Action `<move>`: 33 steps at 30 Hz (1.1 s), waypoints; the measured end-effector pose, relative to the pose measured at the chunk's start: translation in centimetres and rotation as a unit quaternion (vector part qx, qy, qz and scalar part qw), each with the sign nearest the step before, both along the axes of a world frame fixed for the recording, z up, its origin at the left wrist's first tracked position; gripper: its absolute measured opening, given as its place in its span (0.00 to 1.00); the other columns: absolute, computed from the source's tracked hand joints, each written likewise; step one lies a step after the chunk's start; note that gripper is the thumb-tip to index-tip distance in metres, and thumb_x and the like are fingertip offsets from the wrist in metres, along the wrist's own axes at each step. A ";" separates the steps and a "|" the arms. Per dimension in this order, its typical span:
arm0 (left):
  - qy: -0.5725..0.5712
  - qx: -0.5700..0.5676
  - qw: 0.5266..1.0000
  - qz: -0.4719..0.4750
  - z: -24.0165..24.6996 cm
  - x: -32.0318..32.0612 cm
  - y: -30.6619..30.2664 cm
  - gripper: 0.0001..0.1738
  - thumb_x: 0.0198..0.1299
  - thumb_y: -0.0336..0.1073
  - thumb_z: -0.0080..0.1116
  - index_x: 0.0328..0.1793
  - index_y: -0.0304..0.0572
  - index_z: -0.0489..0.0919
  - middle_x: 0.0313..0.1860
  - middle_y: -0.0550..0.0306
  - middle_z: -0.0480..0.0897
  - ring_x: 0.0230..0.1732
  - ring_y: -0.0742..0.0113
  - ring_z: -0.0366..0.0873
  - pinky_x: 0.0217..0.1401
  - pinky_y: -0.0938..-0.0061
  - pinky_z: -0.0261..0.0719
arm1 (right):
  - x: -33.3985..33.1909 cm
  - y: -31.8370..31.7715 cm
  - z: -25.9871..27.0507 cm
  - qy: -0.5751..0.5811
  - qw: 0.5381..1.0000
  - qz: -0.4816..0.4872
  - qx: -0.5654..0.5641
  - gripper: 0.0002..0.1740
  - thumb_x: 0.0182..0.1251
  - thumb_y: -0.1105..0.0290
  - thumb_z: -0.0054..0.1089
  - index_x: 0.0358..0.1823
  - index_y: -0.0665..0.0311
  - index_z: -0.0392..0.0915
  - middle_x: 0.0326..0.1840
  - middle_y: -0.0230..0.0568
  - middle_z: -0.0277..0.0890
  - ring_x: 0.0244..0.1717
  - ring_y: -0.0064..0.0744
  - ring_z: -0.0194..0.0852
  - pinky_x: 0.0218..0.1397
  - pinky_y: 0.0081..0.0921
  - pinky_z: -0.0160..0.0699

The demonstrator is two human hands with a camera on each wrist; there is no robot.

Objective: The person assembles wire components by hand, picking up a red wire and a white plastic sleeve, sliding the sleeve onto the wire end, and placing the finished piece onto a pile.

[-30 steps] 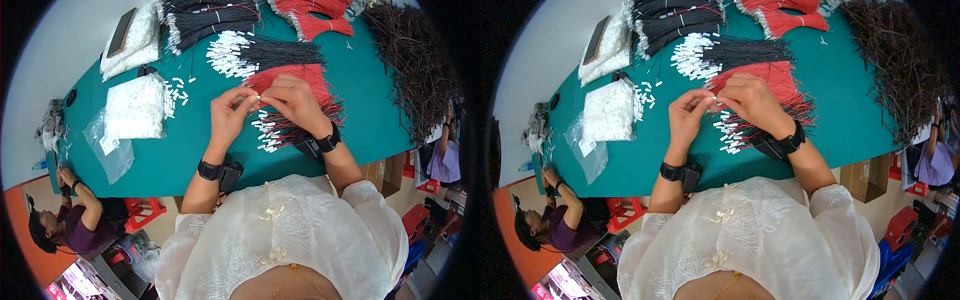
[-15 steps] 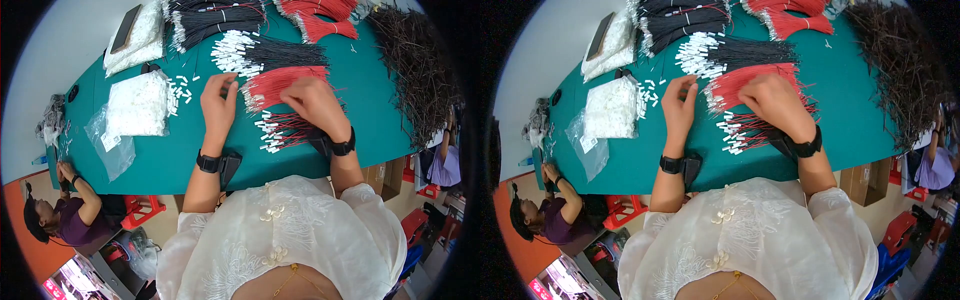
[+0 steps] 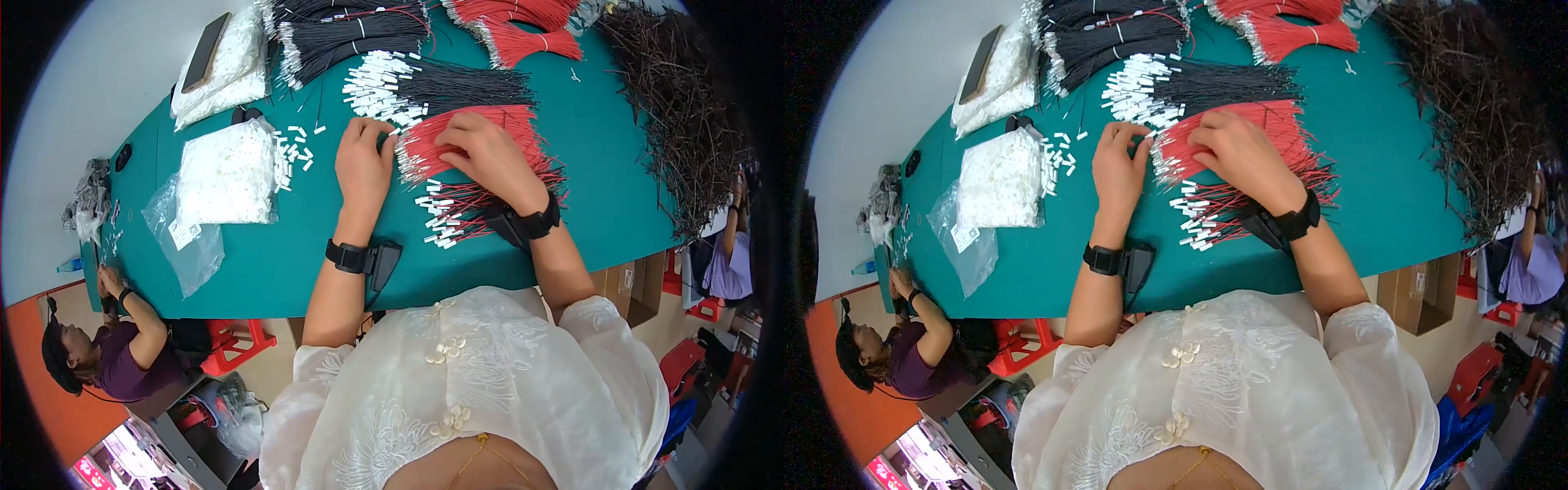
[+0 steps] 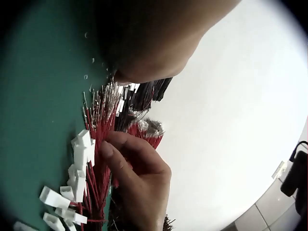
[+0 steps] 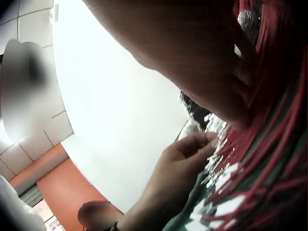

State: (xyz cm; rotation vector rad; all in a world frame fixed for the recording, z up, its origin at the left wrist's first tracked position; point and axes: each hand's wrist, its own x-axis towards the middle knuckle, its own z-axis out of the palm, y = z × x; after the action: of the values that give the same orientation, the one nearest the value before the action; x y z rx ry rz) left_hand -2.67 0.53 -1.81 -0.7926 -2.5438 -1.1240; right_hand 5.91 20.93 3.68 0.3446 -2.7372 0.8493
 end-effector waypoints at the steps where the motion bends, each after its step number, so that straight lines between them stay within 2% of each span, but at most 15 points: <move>1: 0.000 0.000 1.000 -0.002 -0.1 0.0 0.0 0.09 0.60 0.28 0.69 0.47 0.44 0.86 0.44 0.53 0.81 0.39 0.55 0.82 0.41 0.65 0.80 | -0.1 0.0 -0.3 0.000 1.000 -0.002 0.000 0.08 0.60 0.73 0.71 0.39 0.68 0.83 0.40 0.45 0.81 0.47 0.50 0.80 0.50 0.43 0.81; 5: -0.039 0.036 0.999 -0.005 0.0 0.0 -0.2 0.07 0.61 0.28 0.69 0.46 0.41 0.85 0.40 0.54 0.83 0.38 0.57 0.83 0.42 0.65 0.81 | -0.6 0.0 -1.3 -0.006 0.999 0.040 0.006 0.09 0.59 0.75 0.70 0.40 0.69 0.83 0.39 0.43 0.81 0.47 0.49 0.79 0.51 0.42 0.80; 8: -0.181 0.210 0.961 -0.009 0.3 0.3 -0.4 0.06 0.67 0.29 0.67 0.47 0.36 0.85 0.38 0.55 0.87 0.35 0.67 0.84 0.42 0.74 0.81 | -0.9 0.3 -1.4 0.043 0.997 0.057 -0.039 0.06 0.63 0.76 0.68 0.39 0.70 0.82 0.39 0.43 0.82 0.41 0.45 0.81 0.46 0.38 0.81; 9: -0.179 0.210 0.961 -0.009 0.5 0.4 -0.6 0.06 0.67 0.29 0.67 0.47 0.36 0.85 0.38 0.55 0.87 0.35 0.67 0.84 0.42 0.74 0.81 | -0.9 0.1 -1.1 0.044 0.997 0.058 -0.039 0.06 0.63 0.76 0.68 0.39 0.70 0.82 0.39 0.43 0.82 0.41 0.45 0.81 0.46 0.38 0.81; 12: -0.325 0.335 0.882 -0.062 1.3 0.9 -0.8 0.09 0.74 0.31 0.62 0.52 0.30 0.85 0.38 0.59 0.87 0.37 0.75 0.81 0.44 0.80 0.81 | 0.0 -0.7 0.0 -0.051 0.965 0.021 -0.258 0.05 0.65 0.78 0.68 0.40 0.70 0.83 0.37 0.43 0.84 0.35 0.39 0.81 0.39 0.33 0.80; 13: -0.324 0.335 0.883 -0.063 1.3 1.0 -0.9 0.09 0.74 0.31 0.62 0.52 0.30 0.85 0.38 0.59 0.87 0.37 0.75 0.81 0.44 0.80 0.81 | 0.2 -0.8 0.6 -0.051 0.965 0.020 -0.258 0.05 0.65 0.78 0.68 0.40 0.70 0.83 0.37 0.43 0.84 0.35 0.39 0.81 0.39 0.33 0.80; 16: -0.436 0.384 0.810 -0.082 1.1 1.4 -0.9 0.10 0.76 0.33 0.60 0.52 0.32 0.85 0.39 0.59 0.87 0.38 0.75 0.82 0.46 0.80 0.81 | 0.6 -1.2 1.9 -0.016 0.969 -0.028 -0.245 0.05 0.65 0.78 0.69 0.41 0.69 0.84 0.34 0.42 0.83 0.32 0.35 0.81 0.35 0.30 0.78; 17: -0.437 0.384 0.809 -0.083 1.0 1.5 -0.9 0.10 0.76 0.33 0.60 0.52 0.32 0.85 0.39 0.59 0.87 0.38 0.75 0.82 0.46 0.80 0.81 | 0.6 -1.2 1.8 -0.016 0.969 -0.029 -0.245 0.05 0.65 0.78 0.69 0.41 0.69 0.84 0.34 0.42 0.83 0.32 0.35 0.81 0.35 0.30 0.78; 20: -0.478 0.414 0.769 -0.095 1.0 1.9 -0.6 0.10 0.76 0.33 0.59 0.51 0.33 0.85 0.39 0.56 0.88 0.38 0.75 0.83 0.46 0.79 0.83 | 0.3 -1.0 1.2 0.125 0.980 -0.012 -0.153 0.07 0.61 0.78 0.73 0.40 0.68 0.86 0.32 0.41 0.83 0.33 0.36 0.82 0.35 0.32 0.78; 21: -0.480 0.413 0.768 -0.094 1.0 2.0 -0.6 0.10 0.76 0.33 0.59 0.51 0.33 0.85 0.39 0.56 0.88 0.38 0.75 0.83 0.46 0.79 0.83 | 0.3 -1.0 1.1 0.124 0.980 -0.012 -0.154 0.07 0.61 0.78 0.73 0.40 0.68 0.86 0.32 0.41 0.83 0.33 0.36 0.82 0.35 0.32 0.78; 24: -0.512 0.442 0.728 -0.112 1.1 2.1 -0.6 0.11 0.76 0.34 0.59 0.53 0.33 0.84 0.41 0.55 0.88 0.39 0.74 0.83 0.47 0.78 0.85 | 0.2 -1.3 0.9 0.159 0.978 -0.015 -0.135 0.06 0.59 0.79 0.74 0.38 0.67 0.86 0.32 0.42 0.82 0.33 0.39 0.81 0.35 0.32 0.78; 33: -0.514 0.451 0.718 -0.126 1.2 2.2 -0.6 0.11 0.77 0.34 0.59 0.54 0.32 0.84 0.42 0.55 0.87 0.40 0.73 0.83 0.48 0.78 0.84 | 0.2 -1.4 0.9 0.154 0.982 -0.017 -0.112 0.07 0.58 0.79 0.74 0.38 0.66 0.87 0.31 0.43 0.82 0.33 0.41 0.81 0.35 0.33 0.78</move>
State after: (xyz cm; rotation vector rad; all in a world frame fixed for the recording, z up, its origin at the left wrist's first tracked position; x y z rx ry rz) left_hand -0.44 -0.10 -0.62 -0.1988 -1.8726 -3.2079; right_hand 6.09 19.57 4.59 0.3500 -2.3319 0.9928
